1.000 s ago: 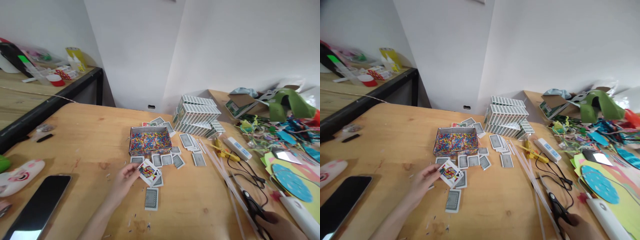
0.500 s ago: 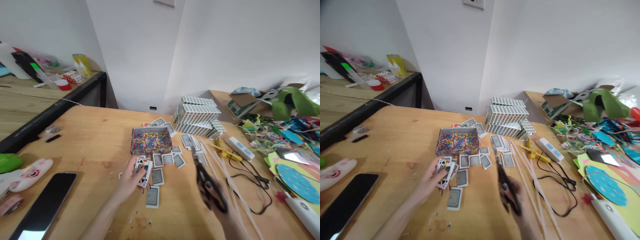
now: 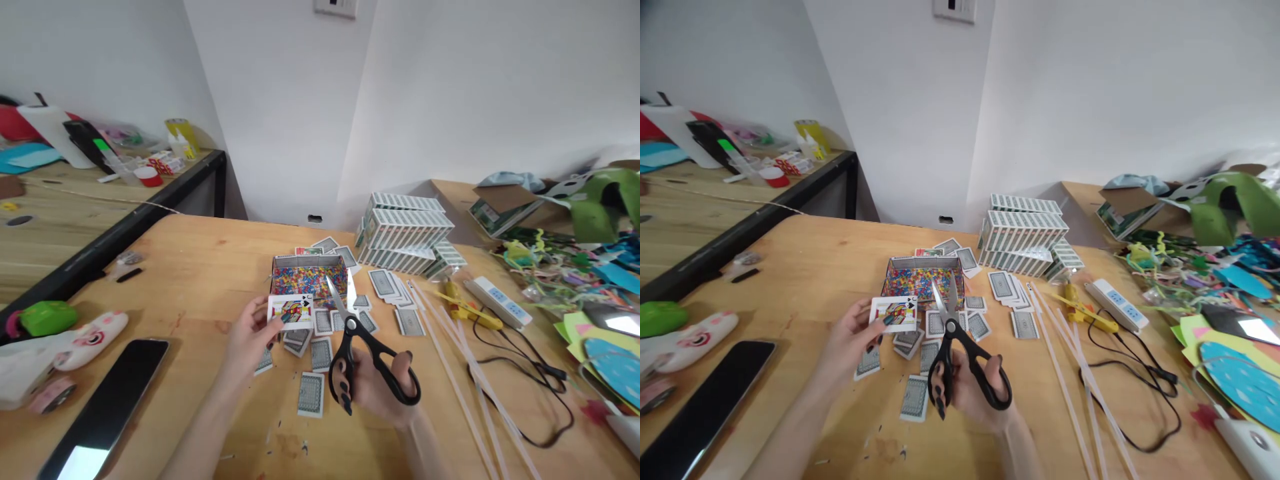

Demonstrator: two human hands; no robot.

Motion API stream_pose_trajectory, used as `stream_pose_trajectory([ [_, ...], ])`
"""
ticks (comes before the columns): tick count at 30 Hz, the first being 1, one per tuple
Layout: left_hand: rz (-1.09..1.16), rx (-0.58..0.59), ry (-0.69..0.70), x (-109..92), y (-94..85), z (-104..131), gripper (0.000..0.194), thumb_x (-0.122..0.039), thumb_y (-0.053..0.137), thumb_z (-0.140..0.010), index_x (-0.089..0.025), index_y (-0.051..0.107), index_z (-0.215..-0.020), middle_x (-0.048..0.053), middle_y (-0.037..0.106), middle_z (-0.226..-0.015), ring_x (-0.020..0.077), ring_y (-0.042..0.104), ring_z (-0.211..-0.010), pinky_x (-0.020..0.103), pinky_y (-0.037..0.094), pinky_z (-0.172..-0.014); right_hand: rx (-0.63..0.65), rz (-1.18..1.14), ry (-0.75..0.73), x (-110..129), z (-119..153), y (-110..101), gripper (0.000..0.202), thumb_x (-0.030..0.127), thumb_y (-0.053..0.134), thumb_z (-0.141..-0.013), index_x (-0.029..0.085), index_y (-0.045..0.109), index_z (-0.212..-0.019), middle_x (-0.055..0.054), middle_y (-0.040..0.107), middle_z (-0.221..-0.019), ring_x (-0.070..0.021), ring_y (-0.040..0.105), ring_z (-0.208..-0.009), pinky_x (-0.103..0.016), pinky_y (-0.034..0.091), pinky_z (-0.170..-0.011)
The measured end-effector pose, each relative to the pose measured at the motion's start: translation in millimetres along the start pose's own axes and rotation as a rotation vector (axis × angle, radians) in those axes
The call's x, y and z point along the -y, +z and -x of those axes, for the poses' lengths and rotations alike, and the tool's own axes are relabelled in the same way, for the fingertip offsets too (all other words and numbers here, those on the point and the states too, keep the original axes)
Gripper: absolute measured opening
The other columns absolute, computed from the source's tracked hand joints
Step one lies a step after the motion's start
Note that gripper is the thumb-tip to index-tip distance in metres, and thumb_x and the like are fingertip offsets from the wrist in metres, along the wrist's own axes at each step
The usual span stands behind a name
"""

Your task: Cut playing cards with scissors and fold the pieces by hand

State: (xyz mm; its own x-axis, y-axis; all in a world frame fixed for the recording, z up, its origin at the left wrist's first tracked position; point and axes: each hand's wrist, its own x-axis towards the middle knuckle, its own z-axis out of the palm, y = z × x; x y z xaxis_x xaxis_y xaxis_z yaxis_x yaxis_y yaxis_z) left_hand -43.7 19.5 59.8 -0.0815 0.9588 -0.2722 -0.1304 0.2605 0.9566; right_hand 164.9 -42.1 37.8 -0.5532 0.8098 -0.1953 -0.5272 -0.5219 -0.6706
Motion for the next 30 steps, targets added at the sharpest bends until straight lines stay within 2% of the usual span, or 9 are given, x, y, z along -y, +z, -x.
stream_pose_trajectory([
  [4, 0.133, -0.019, 0.012, 14, 14.7, -3, 0.028, -0.032, 0.066, -0.063, -0.016, 0.055, -0.083, -0.004, 0.057, -0.061, 0.0065, 0.049, -0.045, 0.016, 0.036, -0.042, -0.033, 0.015, 0.002, -5, 5, -7, 0.078, 0.087, 0.042, -0.048, 0.015, 0.056, -0.072, -0.001, 0.045, -0.055, -0.0134, 0.045, -0.051, -0.023, 0.038, -0.047],
  [7, 0.197, 0.035, -0.024, 22, 17.4, 1, 0.026, -0.031, 0.066, -0.063, -0.017, 0.053, -0.081, -0.006, 0.056, -0.057, 0.0067, 0.050, -0.041, 0.016, 0.038, -0.039, -0.050, 0.009, -0.013, -12, 6, -11, 0.070, 0.083, 0.045, -0.053, 0.015, 0.055, -0.067, 0.004, 0.037, -0.047, -0.0080, 0.035, -0.038, -0.019, 0.032, -0.036],
  [10, 0.230, 0.069, -0.044, 26, 13.7, 3, 0.031, -0.032, 0.068, -0.062, -0.016, 0.053, -0.084, -0.003, 0.062, -0.063, 0.0102, 0.057, -0.045, 0.020, 0.045, -0.042, -0.100, 0.064, -0.040, -20, 5, -11, 0.061, 0.078, 0.049, -0.058, 0.017, 0.051, -0.061, 0.006, 0.034, -0.043, -0.0059, 0.028, -0.033, -0.017, 0.026, -0.030],
  [14, 0.221, 0.037, -0.037, 28, 10.2, 4, 0.036, -0.034, 0.068, -0.063, -0.016, 0.051, -0.090, 0.002, 0.067, -0.076, 0.0159, 0.064, -0.055, 0.025, 0.051, -0.048, -0.241, 0.331, -0.109, -27, 4, -7, 0.053, 0.069, 0.054, -0.064, 0.017, 0.050, -0.062, 0.005, 0.039, -0.045, -0.0064, 0.032, -0.034, -0.018, 0.027, -0.031],
  [18, 0.180, 0.045, 0.016, 22, 14.0, 11, 0.030, -0.033, 0.063, -0.068, -0.018, 0.046, -0.088, 0.000, 0.066, -0.067, 0.0176, 0.064, -0.053, 0.028, 0.052, -0.047, -0.309, 0.680, -0.147, -27, 7, -2, 0.051, 0.066, 0.058, -0.063, 0.016, 0.051, -0.067, 0.002, 0.044, -0.055, -0.0105, 0.040, -0.047, -0.022, 0.034, -0.043],
  [21, 0.179, 0.010, 0.065, 15, 17.4, 16, 0.027, -0.031, 0.060, -0.071, -0.020, 0.042, -0.088, -0.003, 0.065, -0.063, 0.0160, 0.064, -0.051, 0.026, 0.052, -0.046, -0.323, 0.885, -0.177, -23, 11, 3, 0.051, 0.067, 0.055, -0.065, 0.016, 0.050, -0.072, 0.000, 0.045, -0.065, -0.0137, 0.039, -0.059, -0.025, 0.034, -0.054],
  [26, 0.142, -0.030, 0.136, 12, 19.2, 19, 0.033, -0.028, 0.058, -0.072, -0.023, 0.039, -0.099, -0.005, 0.061, -0.060, 0.0137, 0.062, -0.046, 0.023, 0.050, -0.043, -0.314, 0.959, -0.137, -19, 11, 8, 0.049, 0.066, 0.054, -0.066, 0.017, 0.047, -0.070, 0.001, 0.041, -0.065, -0.0133, 0.036, -0.059, -0.024, 0.030, -0.054],
  [30, 0.036, -0.035, 0.165, 18, 20.1, 21, 0.038, -0.029, 0.056, -0.075, -0.023, 0.039, -0.108, -0.005, 0.058, -0.058, 0.0120, 0.057, -0.042, 0.021, 0.047, -0.040, -0.277, 0.843, -0.067, -18, 9, 9, 0.048, 0.064, 0.057, -0.065, 0.017, 0.047, -0.068, 0.002, 0.040, -0.062, -0.0127, 0.035, -0.058, -0.023, 0.029, -0.053],
])
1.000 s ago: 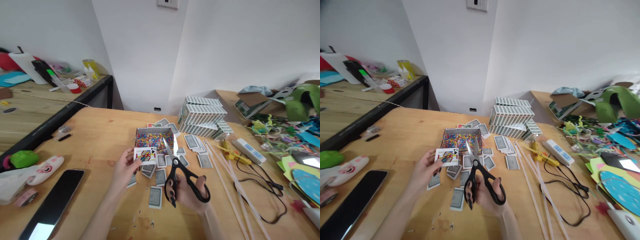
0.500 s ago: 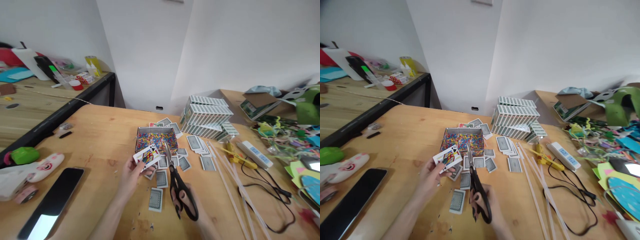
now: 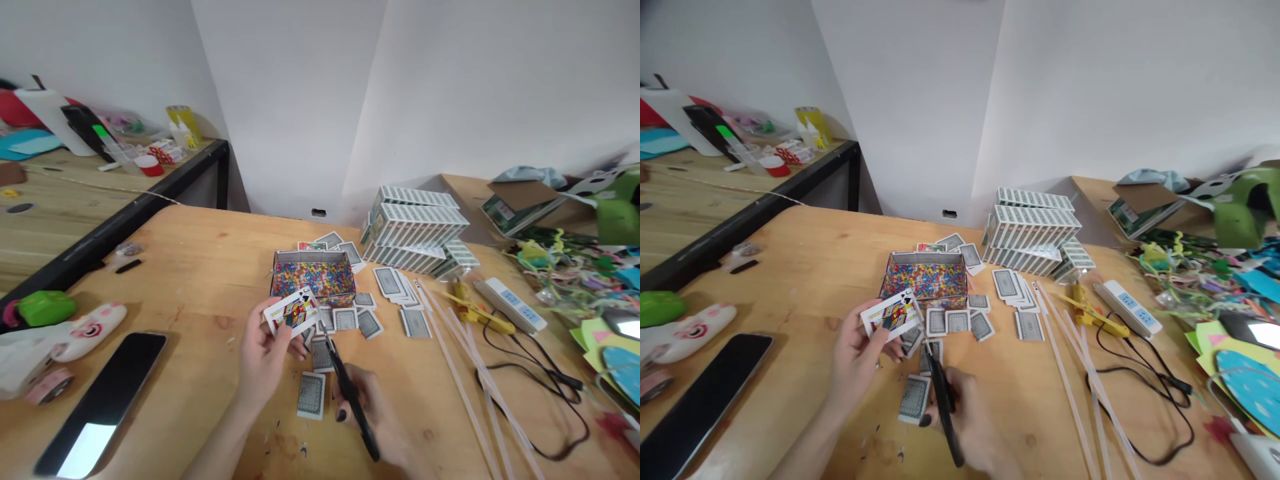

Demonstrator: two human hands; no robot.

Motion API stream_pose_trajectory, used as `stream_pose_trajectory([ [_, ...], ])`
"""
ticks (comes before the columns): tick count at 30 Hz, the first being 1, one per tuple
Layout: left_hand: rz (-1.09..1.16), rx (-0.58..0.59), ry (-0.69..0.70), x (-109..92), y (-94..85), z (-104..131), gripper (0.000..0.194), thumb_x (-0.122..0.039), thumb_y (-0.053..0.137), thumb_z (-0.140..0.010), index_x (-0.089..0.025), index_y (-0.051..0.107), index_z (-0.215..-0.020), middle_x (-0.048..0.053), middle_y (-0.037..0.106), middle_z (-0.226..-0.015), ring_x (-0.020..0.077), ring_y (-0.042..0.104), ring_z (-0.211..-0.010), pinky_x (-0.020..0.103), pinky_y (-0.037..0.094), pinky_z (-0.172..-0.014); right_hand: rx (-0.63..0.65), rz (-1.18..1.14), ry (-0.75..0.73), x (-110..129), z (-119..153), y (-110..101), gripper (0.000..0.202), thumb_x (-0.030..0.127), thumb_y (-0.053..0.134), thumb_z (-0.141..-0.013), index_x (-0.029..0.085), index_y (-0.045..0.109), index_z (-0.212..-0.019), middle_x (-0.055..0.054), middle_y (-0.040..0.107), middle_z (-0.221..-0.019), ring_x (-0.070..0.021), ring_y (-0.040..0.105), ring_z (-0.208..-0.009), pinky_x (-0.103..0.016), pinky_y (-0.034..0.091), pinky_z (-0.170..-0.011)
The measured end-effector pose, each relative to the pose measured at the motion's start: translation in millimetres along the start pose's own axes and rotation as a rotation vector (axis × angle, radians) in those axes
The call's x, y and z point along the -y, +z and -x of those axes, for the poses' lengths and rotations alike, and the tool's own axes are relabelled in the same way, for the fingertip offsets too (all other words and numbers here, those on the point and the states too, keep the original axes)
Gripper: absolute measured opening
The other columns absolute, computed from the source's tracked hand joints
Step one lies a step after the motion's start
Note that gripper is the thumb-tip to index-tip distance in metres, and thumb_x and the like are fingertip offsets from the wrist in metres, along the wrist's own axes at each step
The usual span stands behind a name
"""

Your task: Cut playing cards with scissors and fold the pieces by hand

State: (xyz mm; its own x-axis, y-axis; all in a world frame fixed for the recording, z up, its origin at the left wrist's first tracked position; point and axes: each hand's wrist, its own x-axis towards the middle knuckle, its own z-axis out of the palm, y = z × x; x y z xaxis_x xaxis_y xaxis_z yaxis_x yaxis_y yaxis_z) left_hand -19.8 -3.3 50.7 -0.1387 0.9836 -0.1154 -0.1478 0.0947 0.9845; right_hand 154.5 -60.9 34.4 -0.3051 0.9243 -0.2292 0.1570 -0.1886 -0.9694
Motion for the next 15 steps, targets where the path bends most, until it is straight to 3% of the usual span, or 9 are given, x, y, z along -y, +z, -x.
stream_pose_trajectory([
  [3, -0.089, -0.013, 0.022, 3, -1.1, 2, 0.040, -0.030, 0.056, -0.075, -0.021, 0.043, -0.112, -0.003, 0.059, -0.064, 0.0100, 0.053, -0.042, 0.019, 0.044, -0.040, 0.048, -0.146, 0.003, -3, 1, 1, 0.050, 0.066, 0.055, -0.066, 0.017, 0.049, -0.071, 0.001, 0.043, -0.064, -0.0128, 0.038, -0.058, -0.023, 0.031, -0.052],
  [8, -0.128, -0.066, 0.057, 3, -5.0, 2, 0.044, -0.032, 0.056, -0.077, -0.023, 0.046, -0.120, 0.003, 0.063, -0.095, 0.0135, 0.061, -0.069, 0.023, 0.051, -0.066, 0.096, -0.318, -0.016, -17, 3, 2, 0.047, 0.063, 0.054, -0.071, 0.016, 0.051, -0.081, 0.000, 0.045, -0.068, -0.0108, 0.043, -0.052, -0.023, 0.035, -0.049],
  [15, -0.130, -0.093, 0.144, 7, -1.4, 3, 0.048, -0.033, 0.054, -0.079, -0.019, 0.044, -0.123, 0.009, 0.062, -0.104, 0.0179, 0.063, -0.081, 0.028, 0.054, -0.069, 0.165, -0.288, -0.061, -17, 4, -2, 0.049, 0.063, 0.051, -0.073, 0.015, 0.051, -0.081, -0.002, 0.045, -0.070, -0.0117, 0.043, -0.057, -0.025, 0.037, -0.053],
])
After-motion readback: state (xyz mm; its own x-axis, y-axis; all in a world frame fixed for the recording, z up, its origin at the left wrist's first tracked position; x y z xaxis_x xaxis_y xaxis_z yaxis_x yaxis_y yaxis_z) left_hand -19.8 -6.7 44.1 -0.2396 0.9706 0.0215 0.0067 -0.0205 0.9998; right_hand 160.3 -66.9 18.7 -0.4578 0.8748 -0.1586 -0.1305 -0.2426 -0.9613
